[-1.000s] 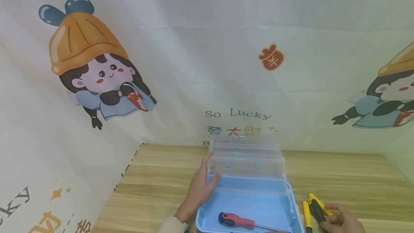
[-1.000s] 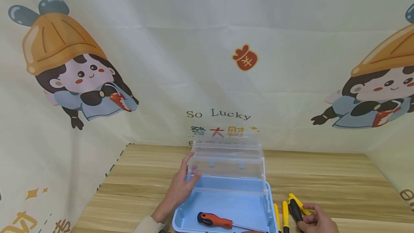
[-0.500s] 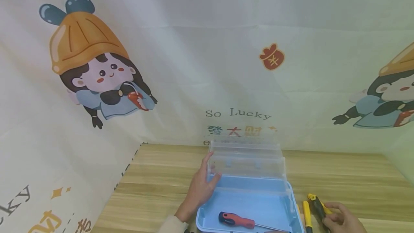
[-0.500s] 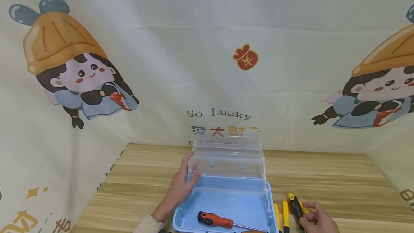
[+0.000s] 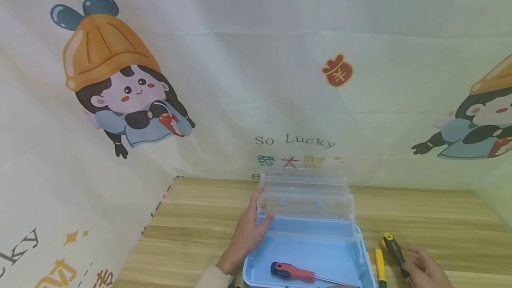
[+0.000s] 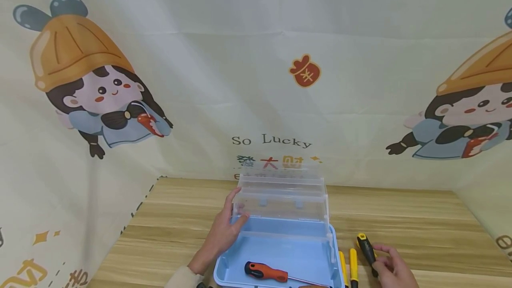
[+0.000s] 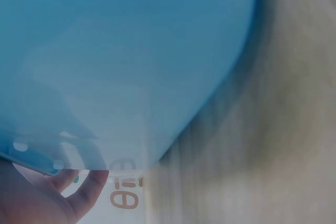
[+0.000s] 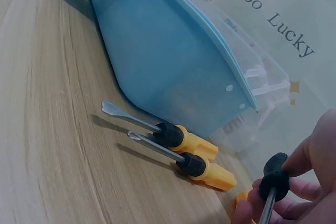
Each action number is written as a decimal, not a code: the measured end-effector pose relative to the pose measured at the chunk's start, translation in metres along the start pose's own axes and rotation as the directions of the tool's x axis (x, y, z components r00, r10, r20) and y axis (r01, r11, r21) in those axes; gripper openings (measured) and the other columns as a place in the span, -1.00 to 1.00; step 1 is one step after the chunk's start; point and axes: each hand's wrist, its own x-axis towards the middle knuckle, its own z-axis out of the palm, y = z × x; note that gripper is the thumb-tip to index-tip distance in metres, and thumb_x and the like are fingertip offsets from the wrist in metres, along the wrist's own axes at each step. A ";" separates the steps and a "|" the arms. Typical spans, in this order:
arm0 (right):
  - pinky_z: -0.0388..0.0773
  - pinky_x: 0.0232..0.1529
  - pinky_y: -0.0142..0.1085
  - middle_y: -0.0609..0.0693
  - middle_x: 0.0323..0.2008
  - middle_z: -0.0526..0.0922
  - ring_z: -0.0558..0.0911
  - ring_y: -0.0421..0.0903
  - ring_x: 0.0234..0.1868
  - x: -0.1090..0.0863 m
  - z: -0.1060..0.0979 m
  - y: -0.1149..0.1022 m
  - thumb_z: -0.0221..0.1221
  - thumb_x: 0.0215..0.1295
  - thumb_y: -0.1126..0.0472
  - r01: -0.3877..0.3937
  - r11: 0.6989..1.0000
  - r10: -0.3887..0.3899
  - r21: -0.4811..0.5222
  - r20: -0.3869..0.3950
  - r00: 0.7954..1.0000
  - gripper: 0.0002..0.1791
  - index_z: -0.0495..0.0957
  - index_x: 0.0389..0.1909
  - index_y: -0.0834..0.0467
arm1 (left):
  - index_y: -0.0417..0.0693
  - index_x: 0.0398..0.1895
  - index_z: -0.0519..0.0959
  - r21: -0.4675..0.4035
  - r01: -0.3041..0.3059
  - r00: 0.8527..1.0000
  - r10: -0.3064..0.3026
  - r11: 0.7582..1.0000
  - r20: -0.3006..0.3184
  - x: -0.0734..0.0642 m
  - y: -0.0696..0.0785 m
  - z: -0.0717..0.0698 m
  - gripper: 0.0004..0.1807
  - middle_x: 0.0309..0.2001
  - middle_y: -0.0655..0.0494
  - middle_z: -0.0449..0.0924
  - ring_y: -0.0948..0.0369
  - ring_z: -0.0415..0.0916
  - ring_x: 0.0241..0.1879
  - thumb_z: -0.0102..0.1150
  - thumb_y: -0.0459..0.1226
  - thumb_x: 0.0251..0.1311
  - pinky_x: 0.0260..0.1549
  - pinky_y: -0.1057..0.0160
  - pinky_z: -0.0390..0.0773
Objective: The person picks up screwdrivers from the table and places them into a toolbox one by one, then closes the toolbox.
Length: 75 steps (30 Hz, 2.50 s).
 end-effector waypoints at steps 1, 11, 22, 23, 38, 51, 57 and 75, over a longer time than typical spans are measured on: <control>0.50 -0.49 -0.33 0.11 -0.17 0.68 0.49 -0.11 -0.50 0.000 0.000 -0.001 -0.17 0.40 0.32 0.000 1.000 0.000 0.015 0.002 1.000 -0.43 0.06 0.41 0.33 | 0.40 0.53 0.03 0.002 0.000 1.000 0.000 1.000 -0.001 0.000 0.000 0.000 -0.25 0.21 -0.17 0.53 -0.05 0.58 0.07 0.12 -0.08 0.35 0.06 -0.26 0.51; 0.52 -0.37 -0.31 0.06 -0.17 0.65 0.46 -0.09 -0.38 -0.001 -0.001 -0.011 -0.30 0.46 0.40 0.011 0.993 -0.020 0.115 0.081 0.996 -0.46 -0.07 0.42 0.41 | 0.40 0.53 0.03 -0.009 -0.001 1.000 0.001 1.000 -0.001 0.000 0.000 0.000 -0.25 0.21 -0.16 0.53 -0.05 0.58 0.08 0.12 -0.08 0.35 0.06 -0.26 0.51; 0.47 -0.43 -0.32 -0.03 -0.27 0.67 0.45 -0.09 -0.47 0.002 0.001 -0.011 -0.18 0.47 0.32 -0.023 0.988 0.011 0.151 0.083 0.996 -0.43 -0.06 0.43 0.36 | 0.35 0.53 0.06 -0.011 -0.014 1.000 0.014 1.000 -0.016 0.000 -0.001 0.000 -0.25 0.19 -0.17 0.56 -0.07 0.58 0.08 0.14 -0.11 0.34 0.06 -0.24 0.52; 0.46 -0.43 -0.32 -0.01 -0.27 0.68 0.45 -0.09 -0.47 0.002 0.002 -0.011 -0.17 0.46 0.33 -0.022 0.989 0.010 0.144 0.080 0.997 -0.42 -0.05 0.43 0.36 | 0.35 0.53 0.06 -0.012 -0.013 1.000 0.013 1.000 -0.017 0.000 -0.001 0.001 -0.25 0.19 -0.17 0.56 -0.07 0.58 0.09 0.14 -0.12 0.34 0.06 -0.24 0.52; 0.45 -0.45 -0.35 0.05 -0.30 0.65 0.46 -0.12 -0.47 0.001 0.009 -0.019 -0.07 0.45 0.37 0.052 0.987 -0.063 0.152 0.069 0.996 -0.50 0.09 0.36 0.29 | 0.29 0.54 0.06 -0.017 -0.009 1.000 0.009 1.000 -0.014 -0.001 0.002 -0.001 -0.25 0.19 -0.18 0.55 -0.09 0.56 0.11 0.13 -0.12 0.34 0.07 -0.25 0.51; 0.37 -0.53 -0.38 -0.06 -0.44 0.63 0.40 -0.20 -0.57 0.000 0.012 -0.019 -0.02 0.46 0.37 0.259 0.954 -0.268 0.153 0.047 0.962 -0.52 0.32 0.03 -0.37 | 0.27 0.54 0.05 -0.017 -0.014 1.000 0.014 1.000 -0.007 0.000 0.000 0.000 -0.25 0.20 -0.22 0.54 -0.10 0.55 0.13 0.13 -0.12 0.35 0.09 -0.26 0.49; 0.39 -0.50 -0.34 0.00 -0.43 0.62 0.42 -0.13 -0.57 0.000 0.010 -0.030 -0.01 0.46 0.34 0.204 0.975 -0.209 0.087 0.047 0.977 -0.60 0.21 0.26 0.22 | 0.36 0.54 0.03 -0.025 -0.012 1.000 0.012 1.000 -0.005 -0.001 0.001 0.000 -0.24 0.22 -0.24 0.52 -0.11 0.55 0.13 0.13 -0.12 0.34 0.10 -0.28 0.48; 0.62 -0.21 -0.23 0.08 -0.25 0.62 0.51 -0.12 -0.29 -0.003 0.009 -0.059 0.00 0.49 0.29 0.167 0.977 -0.183 0.133 0.118 0.976 -0.52 0.13 0.34 0.26 | 0.18 0.56 0.03 -0.011 -0.019 1.000 0.019 1.000 0.000 0.000 0.000 -0.001 -0.23 0.22 -0.24 0.52 -0.11 0.55 0.13 0.12 -0.12 0.35 0.10 -0.28 0.47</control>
